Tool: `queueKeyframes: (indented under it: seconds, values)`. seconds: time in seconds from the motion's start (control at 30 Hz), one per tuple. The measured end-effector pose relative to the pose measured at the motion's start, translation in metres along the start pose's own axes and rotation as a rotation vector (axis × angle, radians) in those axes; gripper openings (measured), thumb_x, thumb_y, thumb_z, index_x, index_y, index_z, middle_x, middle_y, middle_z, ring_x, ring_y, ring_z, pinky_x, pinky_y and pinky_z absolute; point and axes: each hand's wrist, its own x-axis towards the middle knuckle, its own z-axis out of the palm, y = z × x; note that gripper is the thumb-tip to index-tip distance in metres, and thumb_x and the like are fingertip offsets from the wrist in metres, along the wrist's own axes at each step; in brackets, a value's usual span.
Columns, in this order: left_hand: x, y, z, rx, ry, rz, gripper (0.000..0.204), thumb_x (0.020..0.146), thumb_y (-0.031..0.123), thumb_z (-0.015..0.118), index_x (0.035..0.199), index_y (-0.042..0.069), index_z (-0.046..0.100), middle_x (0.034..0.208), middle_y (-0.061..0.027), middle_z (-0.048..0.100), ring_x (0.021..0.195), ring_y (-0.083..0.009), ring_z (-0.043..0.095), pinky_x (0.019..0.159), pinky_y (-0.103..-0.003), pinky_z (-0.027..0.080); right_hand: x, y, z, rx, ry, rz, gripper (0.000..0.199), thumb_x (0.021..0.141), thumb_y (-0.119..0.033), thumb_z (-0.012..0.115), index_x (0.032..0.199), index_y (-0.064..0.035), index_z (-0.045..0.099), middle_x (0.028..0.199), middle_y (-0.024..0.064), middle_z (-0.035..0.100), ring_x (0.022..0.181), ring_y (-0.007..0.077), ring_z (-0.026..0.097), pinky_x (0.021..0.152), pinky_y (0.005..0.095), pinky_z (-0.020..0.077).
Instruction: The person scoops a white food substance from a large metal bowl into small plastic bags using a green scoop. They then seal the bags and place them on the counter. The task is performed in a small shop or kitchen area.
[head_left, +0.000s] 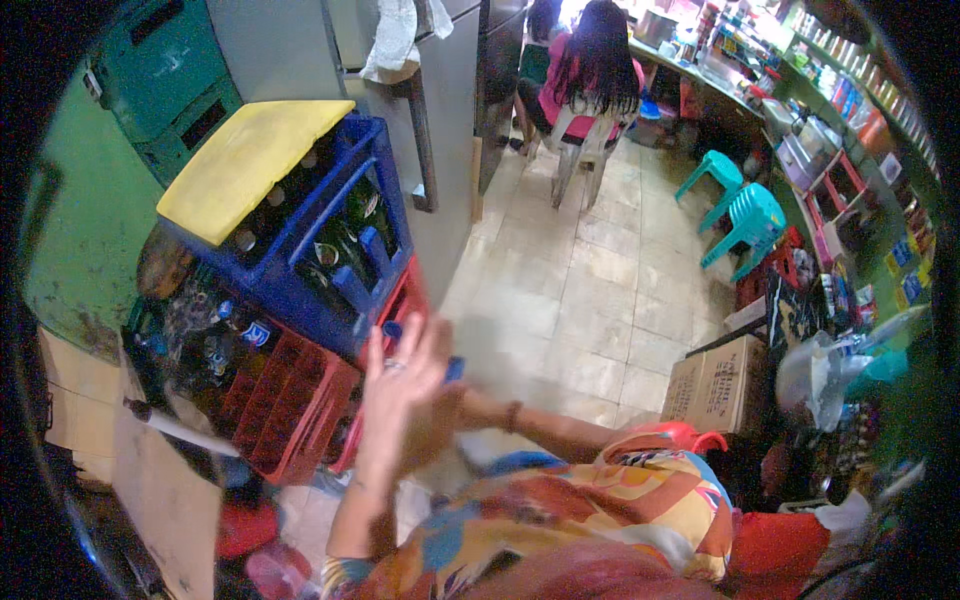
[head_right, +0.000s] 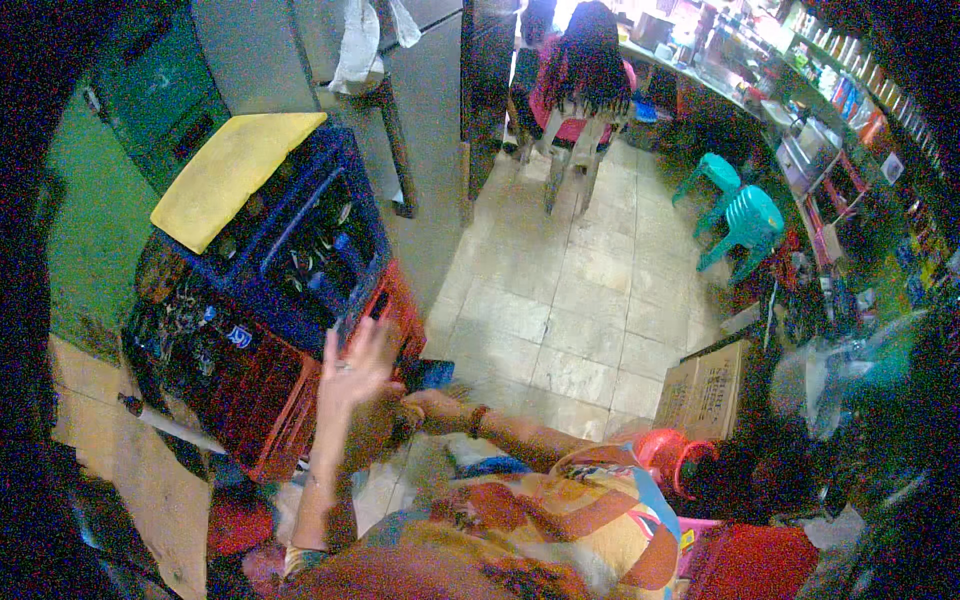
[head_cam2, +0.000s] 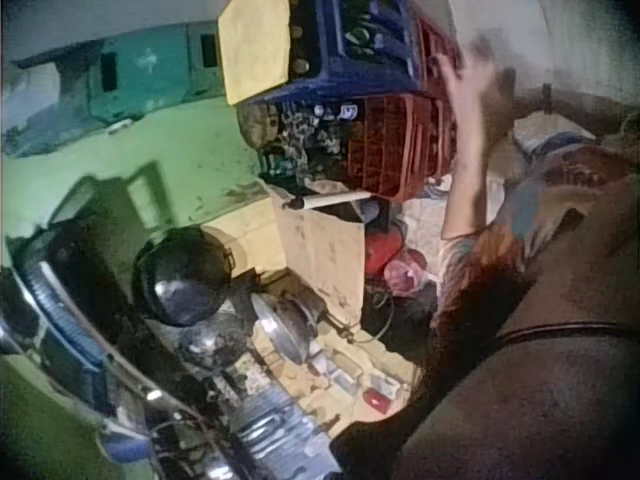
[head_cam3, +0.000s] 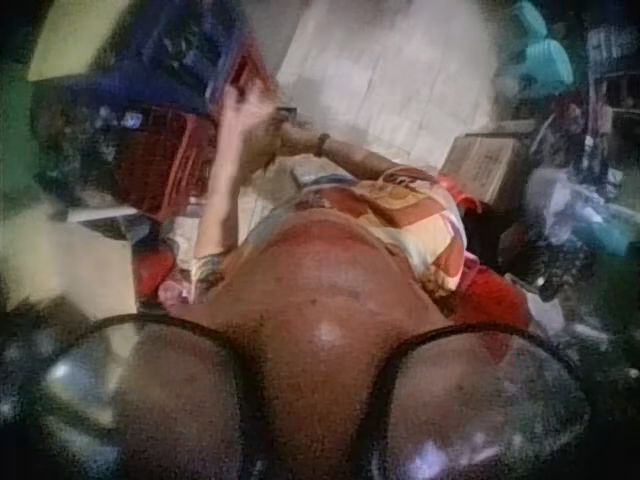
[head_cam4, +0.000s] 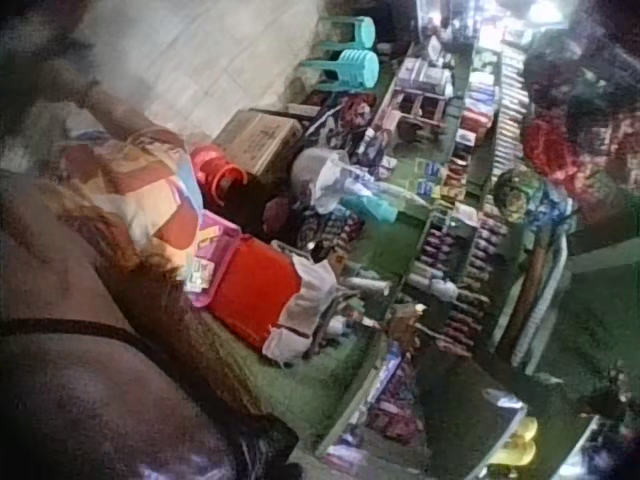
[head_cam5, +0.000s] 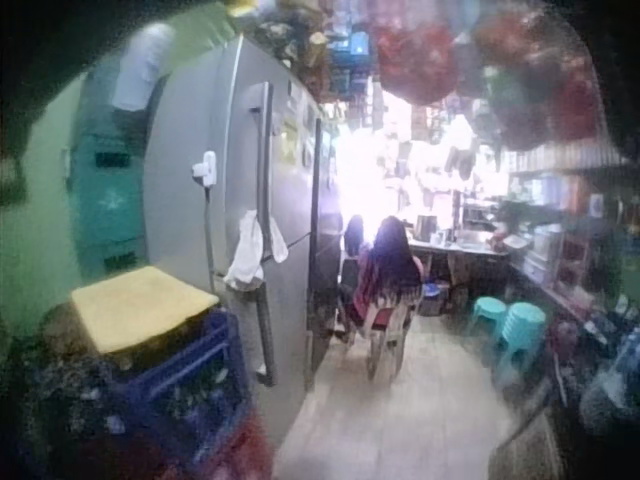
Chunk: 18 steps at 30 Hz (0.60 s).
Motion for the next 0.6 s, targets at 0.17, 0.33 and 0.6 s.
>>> queueKeyframes:
  seconds: [0.17, 0.33, 0.6]
  values:
    - [-0.006, 0.005, 0.013, 0.433, -0.304, 0.134, 0.039, 0.090, 0.025, 0.042, 0.121, 0.003, 0.049, 0.133, -0.0151, 0.047, 0.128, -0.0291, 0.041, 0.101, -0.057, 0.029, 0.006, 0.036, 0.010, -0.068, 0.038, 0.044, 0.037, 0.082, -0.019, 0.066, 0.116, -0.0047, 0.060, 0.113, 0.0101, 0.064, 0.105, 0.0202, 0.058, 0.093, 0.0348, 0.0431]
    - [-0.004, 0.011, 0.020, 0.372, -0.214, 0.007, 0.045, 0.092, 0.026, 0.041, 0.132, 0.004, 0.042, 0.137, -0.0190, 0.043, 0.132, -0.0293, 0.036, 0.106, -0.057, 0.022, 0.009, 0.029, 0.007, -0.073, 0.035, 0.042, 0.036, 0.081, -0.017, 0.066, 0.115, -0.0041, 0.061, 0.111, 0.0101, 0.065, 0.104, 0.0196, 0.058, 0.091, 0.0343, 0.0437]
    - [-0.060, -0.019, 0.057, -0.118, 0.029, -0.116, 0.045, 0.091, 0.026, 0.048, 0.129, 0.003, 0.047, 0.135, -0.0232, 0.042, 0.131, -0.0342, 0.034, 0.106, -0.053, 0.026, 0.000, 0.075, -0.027, -0.168, 0.025, 0.108, 0.035, 0.081, -0.014, 0.066, 0.113, -0.0032, 0.061, 0.110, 0.0102, 0.065, 0.102, 0.0186, 0.059, 0.089, 0.0336, 0.0447]
